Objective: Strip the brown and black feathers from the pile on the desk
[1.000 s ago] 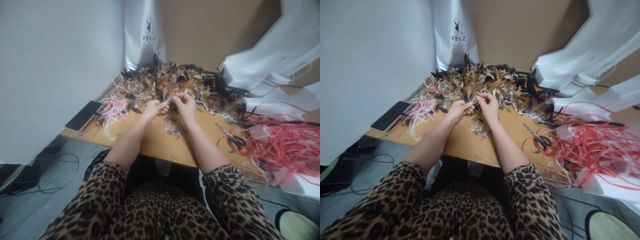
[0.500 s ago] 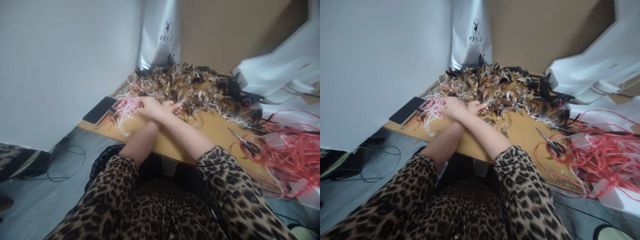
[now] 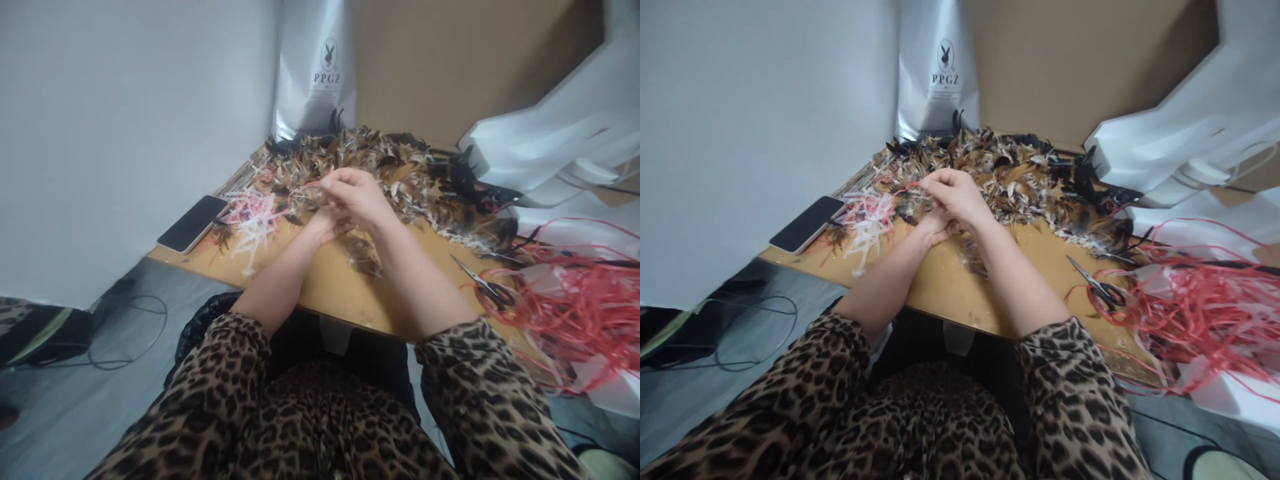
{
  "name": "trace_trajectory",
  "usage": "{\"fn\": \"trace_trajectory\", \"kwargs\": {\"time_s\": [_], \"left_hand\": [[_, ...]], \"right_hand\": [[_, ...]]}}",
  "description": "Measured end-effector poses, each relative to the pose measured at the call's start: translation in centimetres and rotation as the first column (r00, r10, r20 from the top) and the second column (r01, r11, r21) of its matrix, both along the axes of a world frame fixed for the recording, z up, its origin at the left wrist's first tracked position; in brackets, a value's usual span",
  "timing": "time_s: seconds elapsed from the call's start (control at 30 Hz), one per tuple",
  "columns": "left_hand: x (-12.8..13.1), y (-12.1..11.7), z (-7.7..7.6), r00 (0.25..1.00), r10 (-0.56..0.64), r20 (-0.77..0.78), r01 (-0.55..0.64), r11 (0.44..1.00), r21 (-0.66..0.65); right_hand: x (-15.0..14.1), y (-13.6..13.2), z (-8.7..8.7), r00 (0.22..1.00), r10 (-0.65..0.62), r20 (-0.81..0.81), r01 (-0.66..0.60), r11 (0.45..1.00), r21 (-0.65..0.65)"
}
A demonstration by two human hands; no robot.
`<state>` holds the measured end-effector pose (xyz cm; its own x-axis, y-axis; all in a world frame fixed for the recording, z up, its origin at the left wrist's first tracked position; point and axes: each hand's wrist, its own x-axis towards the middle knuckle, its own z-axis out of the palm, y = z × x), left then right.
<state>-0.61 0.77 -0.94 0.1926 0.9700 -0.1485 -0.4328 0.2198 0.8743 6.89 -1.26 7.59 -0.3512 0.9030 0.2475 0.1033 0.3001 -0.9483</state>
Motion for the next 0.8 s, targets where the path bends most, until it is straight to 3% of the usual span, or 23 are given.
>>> {"fn": "trace_trajectory", "kwargs": {"time_s": [0.17,0.37,0.5,0.7,0.8], "left_hand": [[-1.0,0.4,0.6,0.956,-0.119,0.267,0.142,0.988,-0.065],[-1.5,0.1,0.7,0.957,-0.108,0.268,0.146,0.981,-0.126],[-1.3,-0.6,1.0,0.95,-0.169,0.263,0.2,0.975,-0.097],[-0.8,-1.0,1.8,0.979,-0.056,0.197,0.077,0.992,-0.103],[-0.8,-1.1,1.9,0.975,-0.069,0.213,0.093,0.99,-0.103]], "right_hand": [[6.8,0.0,-2.0,0.973,-0.097,-0.208,0.061,0.983,-0.173],[11.7,-0.2,-3.9,0.948,-0.149,-0.28,0.07,0.959,-0.274],[13.0,-0.2,-4.3,0.948,-0.171,-0.267,0.09,0.952,-0.292],[12.6,0.2,-5.5,0.972,-0.181,-0.148,0.13,0.945,-0.301],[12.3,0.1,-5.5,0.917,-0.388,-0.088,0.372,0.914,-0.161]]}}
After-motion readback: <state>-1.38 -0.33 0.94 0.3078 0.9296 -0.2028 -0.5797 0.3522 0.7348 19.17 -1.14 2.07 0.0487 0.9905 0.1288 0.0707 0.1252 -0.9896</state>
